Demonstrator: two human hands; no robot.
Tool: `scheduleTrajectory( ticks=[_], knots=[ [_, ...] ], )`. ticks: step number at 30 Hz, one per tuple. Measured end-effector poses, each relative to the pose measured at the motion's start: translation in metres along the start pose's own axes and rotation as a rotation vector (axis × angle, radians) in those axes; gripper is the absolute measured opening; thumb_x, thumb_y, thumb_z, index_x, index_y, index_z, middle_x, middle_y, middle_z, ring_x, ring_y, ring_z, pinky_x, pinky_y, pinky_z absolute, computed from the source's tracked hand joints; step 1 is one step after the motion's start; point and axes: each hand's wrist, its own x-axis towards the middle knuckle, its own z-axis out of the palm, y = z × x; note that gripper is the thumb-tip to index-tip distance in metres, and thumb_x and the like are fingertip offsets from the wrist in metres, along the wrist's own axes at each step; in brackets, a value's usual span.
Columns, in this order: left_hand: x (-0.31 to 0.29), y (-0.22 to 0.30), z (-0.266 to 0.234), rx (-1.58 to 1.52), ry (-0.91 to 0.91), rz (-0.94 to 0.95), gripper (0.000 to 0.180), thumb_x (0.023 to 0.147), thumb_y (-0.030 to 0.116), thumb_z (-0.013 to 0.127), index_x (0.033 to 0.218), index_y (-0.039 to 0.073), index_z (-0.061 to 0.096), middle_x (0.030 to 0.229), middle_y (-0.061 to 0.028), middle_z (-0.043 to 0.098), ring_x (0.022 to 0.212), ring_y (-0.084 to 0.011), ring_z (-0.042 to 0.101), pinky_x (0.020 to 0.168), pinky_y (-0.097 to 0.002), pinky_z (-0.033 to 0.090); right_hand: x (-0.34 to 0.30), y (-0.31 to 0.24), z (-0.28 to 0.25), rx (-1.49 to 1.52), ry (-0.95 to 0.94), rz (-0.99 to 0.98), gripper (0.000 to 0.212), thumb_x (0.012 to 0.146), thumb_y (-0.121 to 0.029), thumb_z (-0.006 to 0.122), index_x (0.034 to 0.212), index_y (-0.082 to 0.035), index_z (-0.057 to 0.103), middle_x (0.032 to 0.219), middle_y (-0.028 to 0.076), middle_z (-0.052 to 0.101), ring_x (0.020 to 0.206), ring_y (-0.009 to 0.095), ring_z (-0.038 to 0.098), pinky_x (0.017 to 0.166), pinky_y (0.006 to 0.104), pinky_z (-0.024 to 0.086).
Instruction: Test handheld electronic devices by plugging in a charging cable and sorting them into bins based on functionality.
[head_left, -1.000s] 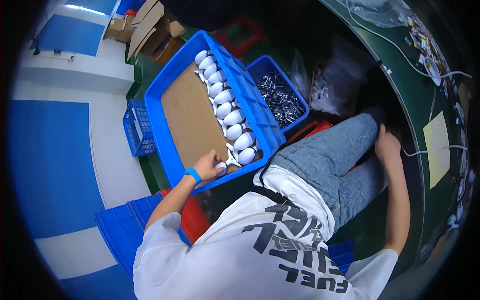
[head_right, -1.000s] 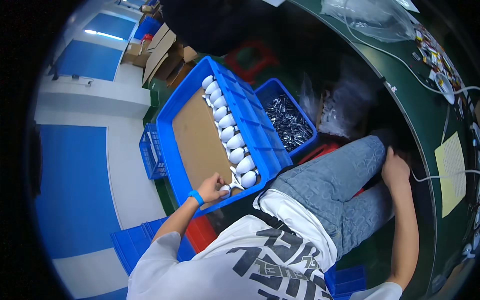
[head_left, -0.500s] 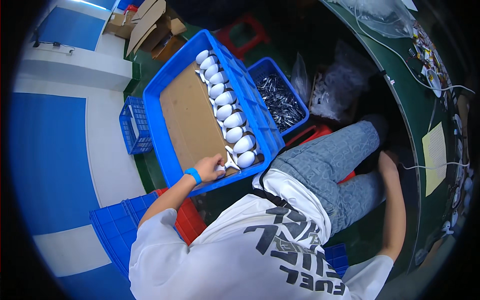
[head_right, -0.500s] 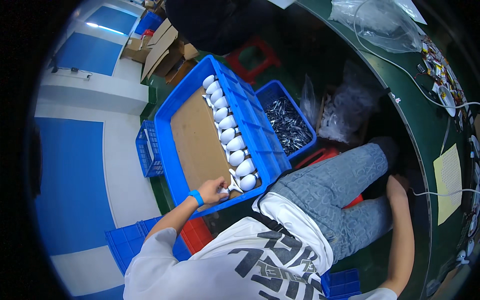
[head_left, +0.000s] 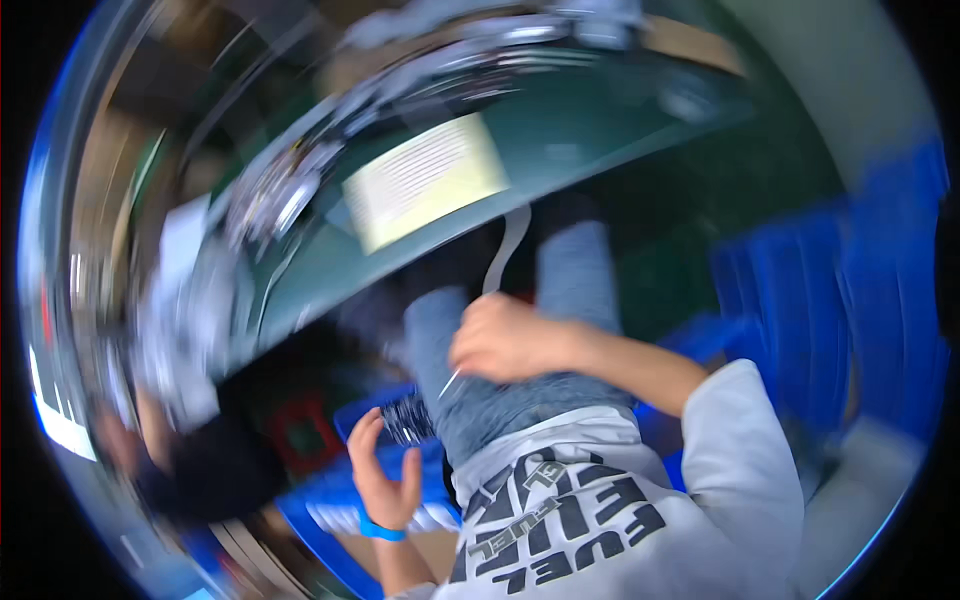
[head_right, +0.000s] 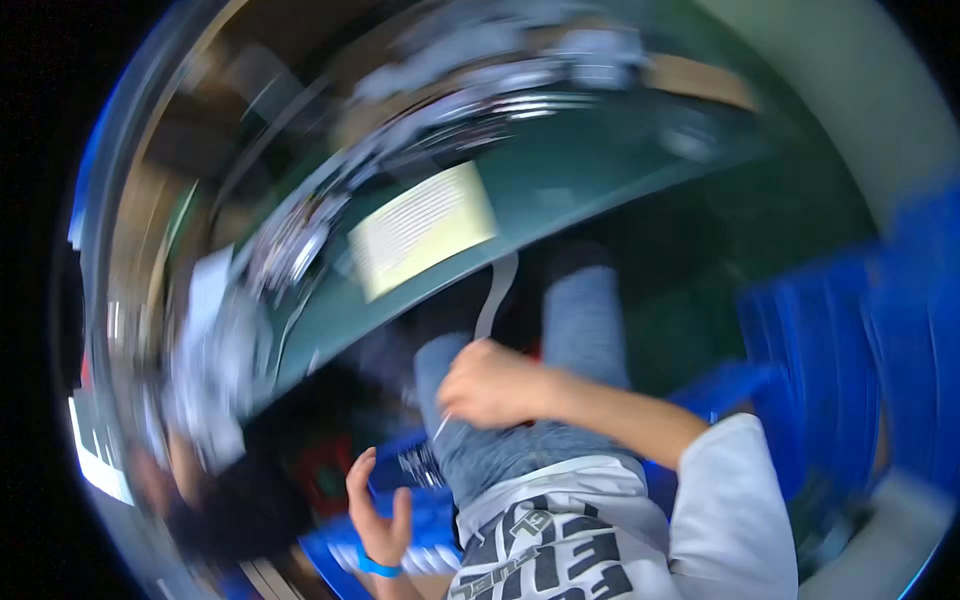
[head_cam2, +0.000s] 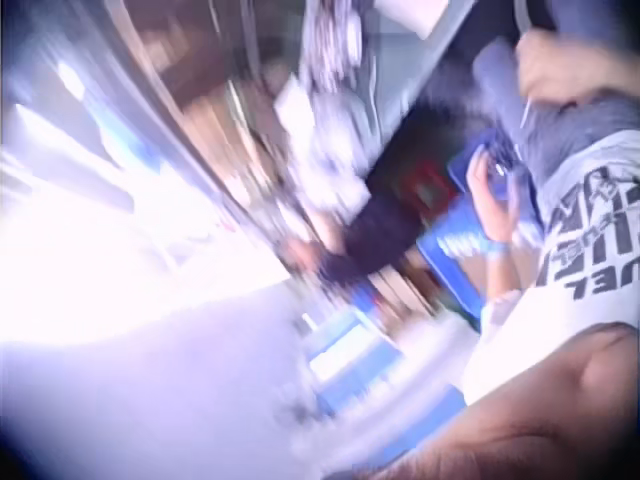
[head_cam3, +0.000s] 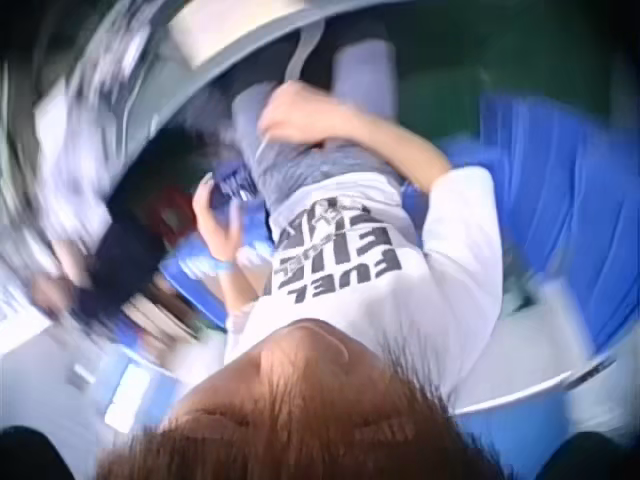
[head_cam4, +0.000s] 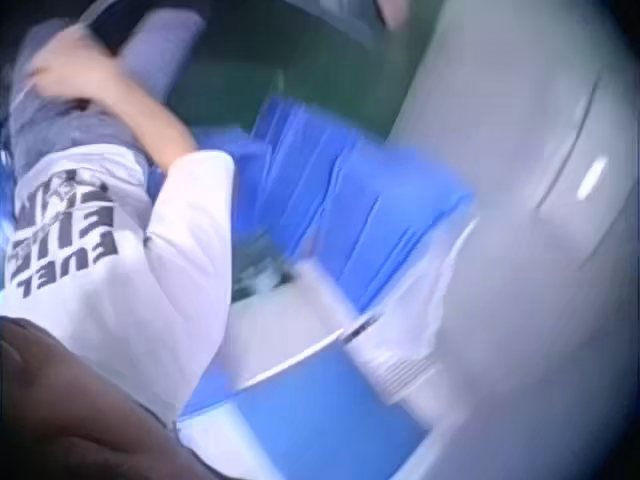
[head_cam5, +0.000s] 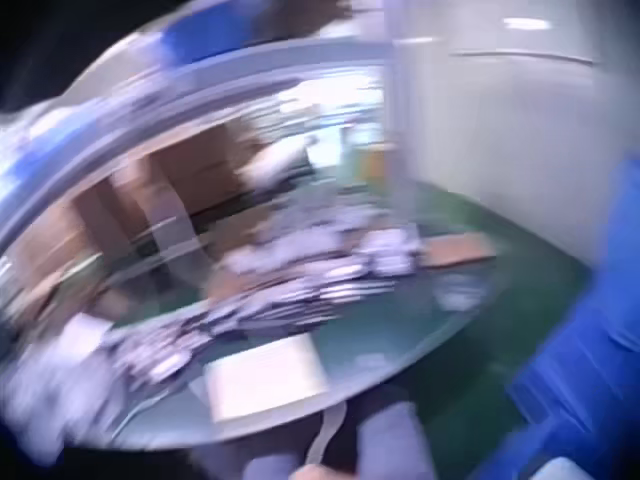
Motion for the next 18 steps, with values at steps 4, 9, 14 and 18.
scheduleTrajectory(
  ticks=[4,9,14,18],
  knots=[
    [0.059,0.035,0.077,-0.038,-0.437,0.352,0.058,0.081,0.000,0.065,0.134,-0.003,0.042,0.108,-0.0199,0.065,0.097,-0.0307,0.065,0.087,-0.0350,0.049,-0.075,-0.026,-0.010,0.253,0.515,0.235,0.015,0.090,-0.019,0.060,0.087,-0.005,0.064,0.084,0.007,0.065,0.088,0.025,0.062,0.088,0.0384,0.043],
    [0.098,0.109,0.112,-0.129,-0.937,0.576,0.037,0.074,-0.003,0.063,0.111,-0.006,0.061,0.099,-0.0198,0.069,0.088,-0.0262,0.069,0.080,-0.0330,0.053,-0.165,-0.035,0.005,0.566,1.081,0.455,0.020,0.096,-0.019,0.057,0.093,0.000,0.063,0.085,0.010,0.067,0.082,0.022,0.065,0.074,0.0335,0.049],
    [0.109,0.190,0.146,0.026,-1.177,0.938,0.028,0.077,0.005,0.068,0.103,-0.002,0.066,0.098,-0.0179,0.070,0.085,-0.0289,0.070,0.077,-0.0333,0.054,-0.203,-0.047,0.024,0.700,1.346,0.387,0.018,0.095,-0.019,0.058,0.096,-0.001,0.063,0.086,0.007,0.065,0.080,0.014,0.063,0.072,0.0282,0.049],
    [0.132,0.209,0.171,0.352,-0.727,1.072,0.007,0.076,0.001,0.065,0.083,0.001,0.067,0.060,-0.0105,0.050,0.053,-0.0262,0.049,0.050,-0.0361,0.037,-0.269,-0.047,0.032,0.434,1.884,0.589,0.018,0.092,-0.021,0.064,0.098,-0.004,0.063,0.086,0.006,0.064,0.080,0.014,0.062,0.070,0.0298,0.051]
  ],
)
